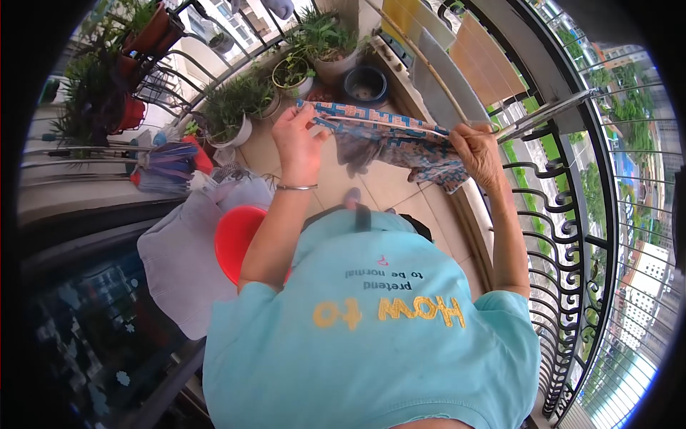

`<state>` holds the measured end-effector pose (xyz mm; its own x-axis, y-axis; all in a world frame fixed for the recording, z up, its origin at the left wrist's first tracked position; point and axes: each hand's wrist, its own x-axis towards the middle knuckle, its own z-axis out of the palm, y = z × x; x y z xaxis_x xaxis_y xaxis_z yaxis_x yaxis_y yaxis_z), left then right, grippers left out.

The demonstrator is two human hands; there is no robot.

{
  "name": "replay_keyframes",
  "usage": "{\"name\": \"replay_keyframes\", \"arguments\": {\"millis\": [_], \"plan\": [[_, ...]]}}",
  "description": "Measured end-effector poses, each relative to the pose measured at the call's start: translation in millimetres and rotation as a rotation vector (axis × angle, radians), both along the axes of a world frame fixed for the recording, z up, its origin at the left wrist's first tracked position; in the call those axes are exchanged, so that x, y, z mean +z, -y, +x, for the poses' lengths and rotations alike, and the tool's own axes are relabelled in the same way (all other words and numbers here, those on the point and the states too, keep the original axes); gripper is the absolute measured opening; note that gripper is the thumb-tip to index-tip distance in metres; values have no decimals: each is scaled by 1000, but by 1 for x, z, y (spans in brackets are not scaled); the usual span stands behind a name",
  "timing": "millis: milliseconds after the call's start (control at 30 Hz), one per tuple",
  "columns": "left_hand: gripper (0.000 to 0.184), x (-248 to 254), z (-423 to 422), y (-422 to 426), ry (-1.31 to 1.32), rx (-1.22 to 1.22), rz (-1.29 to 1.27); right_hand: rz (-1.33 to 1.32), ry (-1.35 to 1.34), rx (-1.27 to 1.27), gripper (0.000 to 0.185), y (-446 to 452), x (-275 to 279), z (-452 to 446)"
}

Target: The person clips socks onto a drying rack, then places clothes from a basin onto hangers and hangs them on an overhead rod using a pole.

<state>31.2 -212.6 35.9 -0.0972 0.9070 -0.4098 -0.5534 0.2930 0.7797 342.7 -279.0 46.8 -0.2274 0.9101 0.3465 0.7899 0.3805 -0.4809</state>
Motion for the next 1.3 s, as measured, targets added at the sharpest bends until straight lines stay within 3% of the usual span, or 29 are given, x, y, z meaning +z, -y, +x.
{"name": "replay_keyframes", "arguments": {"millis": [167, 267, 433, 567, 667, 767, 867, 1000, 1100, 1200, 1300], "plan": [[10, 2, 7, 12, 34, 77, 98, -61, -44, -56, 23, 1, 0, 0], [7, 4, 4, 17, -258, 68, 279, -124, -168, -76, 23, 1, 4, 2], [11, 1, 2, 16, -30, -38, 9, -162, -223, -127, 24, 1, 10, 2], [17, -62, -10, 5, 308, -146, -113, -173, -230, -109, 22, 2, 6, -1], [19, -41, 4, 9, 446, -200, -288, -189, -224, -118, 22, 2, 10, -2], [24, -64, -5, 7, 406, -627, -282, -229, -236, -121, 23, 2, 12, 0], [26, -64, -8, 18, 155, -920, -200, -278, -248, -111, 24, 3, 11, 4], [20, -80, -6, 24, -163, -1061, -110, -230, -184, -27, 24, 5, 11, 0], [13, -86, 0, 21, -305, -741, -105, -177, -86, 29, 22, 6, 8, -1], [8, -66, 1, 13, -69, -517, -307, -147, -32, 17, 22, 7, 2, -3], [12, -57, -9, -1, 176, -498, -429, -146, -52, -17, 22, 6, -2, -5]]}}
